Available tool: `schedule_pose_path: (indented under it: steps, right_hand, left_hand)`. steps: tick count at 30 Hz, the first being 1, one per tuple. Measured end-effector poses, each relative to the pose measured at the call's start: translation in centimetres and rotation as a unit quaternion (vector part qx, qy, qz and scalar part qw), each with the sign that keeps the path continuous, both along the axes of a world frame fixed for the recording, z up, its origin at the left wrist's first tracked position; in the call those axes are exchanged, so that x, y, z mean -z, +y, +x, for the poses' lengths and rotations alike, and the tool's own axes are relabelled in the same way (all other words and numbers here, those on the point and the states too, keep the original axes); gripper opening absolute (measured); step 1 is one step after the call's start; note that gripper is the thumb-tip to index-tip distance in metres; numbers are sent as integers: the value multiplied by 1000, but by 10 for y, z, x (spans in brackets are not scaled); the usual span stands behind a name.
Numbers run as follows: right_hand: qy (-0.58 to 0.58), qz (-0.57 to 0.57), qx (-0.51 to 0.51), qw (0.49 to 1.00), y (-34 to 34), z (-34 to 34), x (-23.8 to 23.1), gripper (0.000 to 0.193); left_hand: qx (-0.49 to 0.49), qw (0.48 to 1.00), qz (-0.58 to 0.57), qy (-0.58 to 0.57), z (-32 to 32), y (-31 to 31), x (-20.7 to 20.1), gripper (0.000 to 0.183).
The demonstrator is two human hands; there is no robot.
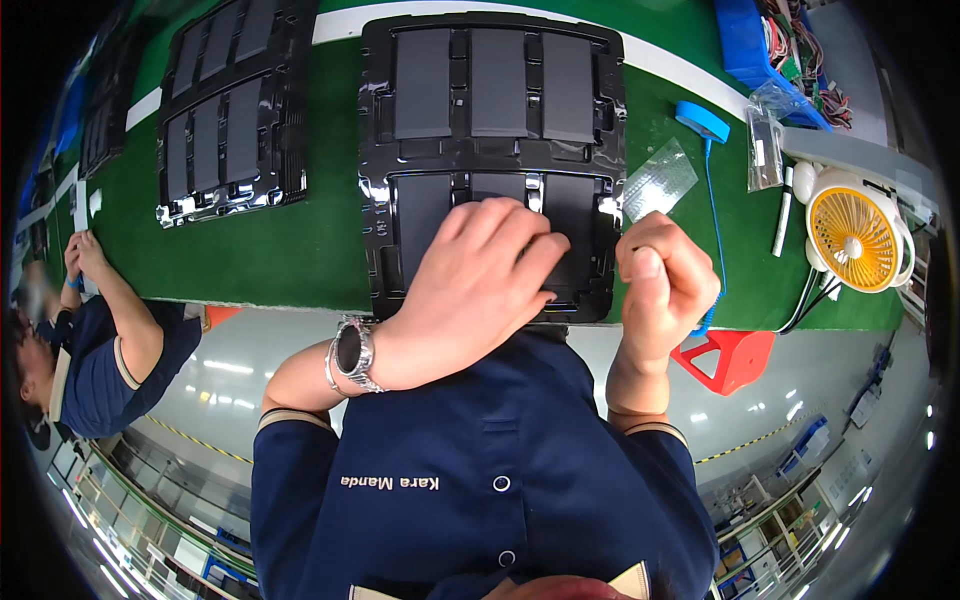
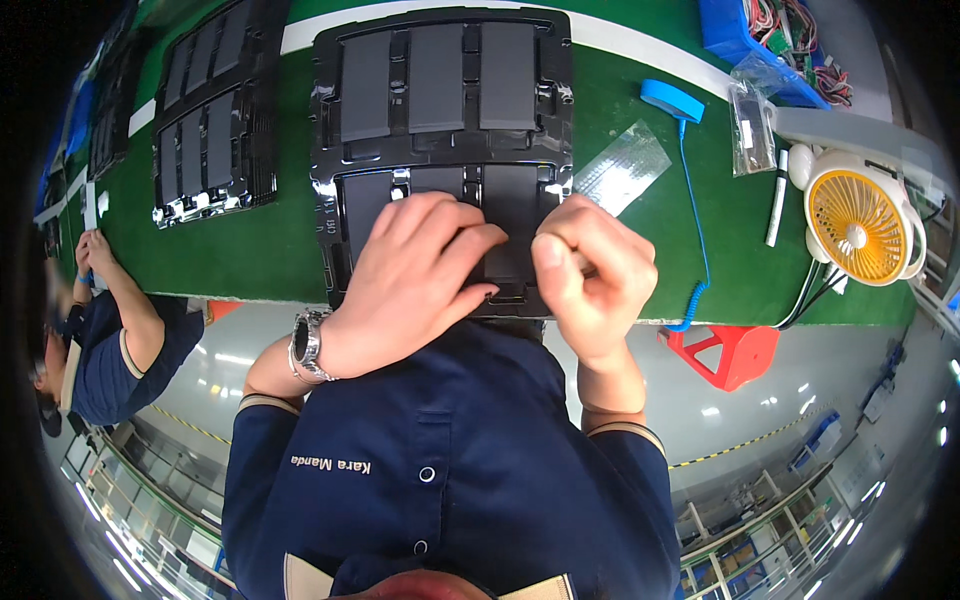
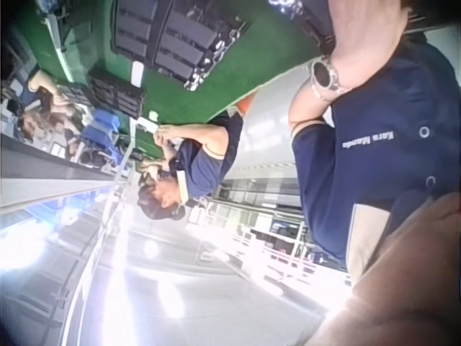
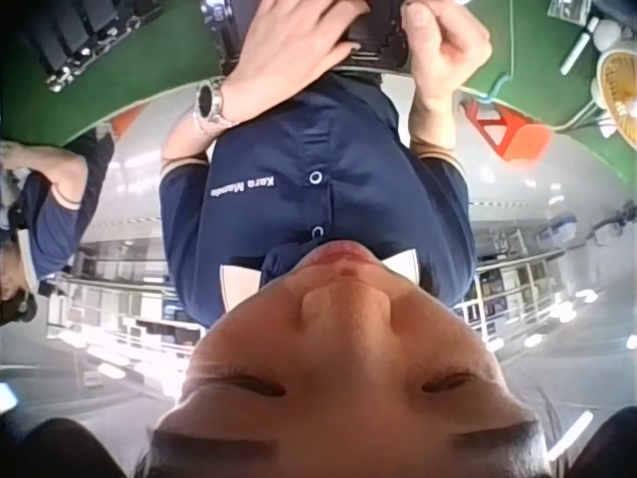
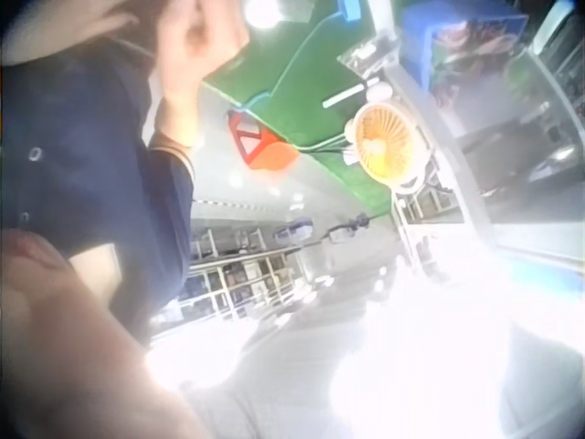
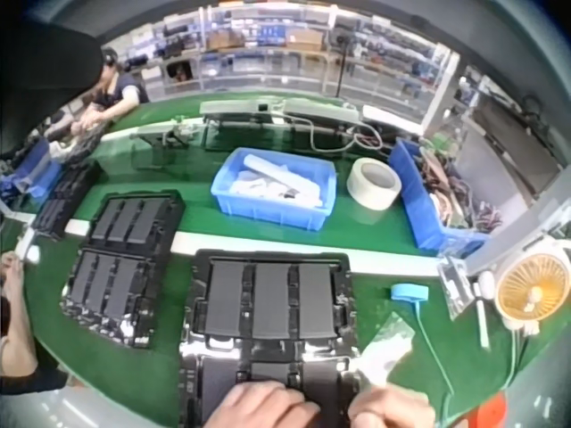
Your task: Assembling small electronic parts and plastic housings on a production line workbench.
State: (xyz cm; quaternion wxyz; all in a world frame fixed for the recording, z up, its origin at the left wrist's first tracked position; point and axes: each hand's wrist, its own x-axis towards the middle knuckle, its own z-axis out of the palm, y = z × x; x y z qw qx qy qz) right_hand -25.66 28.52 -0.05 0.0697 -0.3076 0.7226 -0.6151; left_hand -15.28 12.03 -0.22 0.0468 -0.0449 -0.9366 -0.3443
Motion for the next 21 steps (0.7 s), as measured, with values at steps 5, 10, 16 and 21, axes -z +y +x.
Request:
schedule_pose_path:
  steps: [5, 10, 16, 21]
  right_hand:
    - [-132, -53, 0, 990, 8, 2, 6, 21]
    - [-179, -60, -10, 982, 11, -1, 7, 21]
    - [-112, -58, 16, 992, 11, 1, 5, 18]
    - [-35, -22, 21, 999, 13, 5, -2, 12]
  left_hand:
    - [39, 998, -50, 21, -9, 9, 7, 42]
    - [48, 993, -91, 53, -16, 18, 11, 41]
    - [-28, 993, -12, 117, -17, -6, 3, 71]
    - [-70, 908, 372, -178, -8, -5, -6, 69]
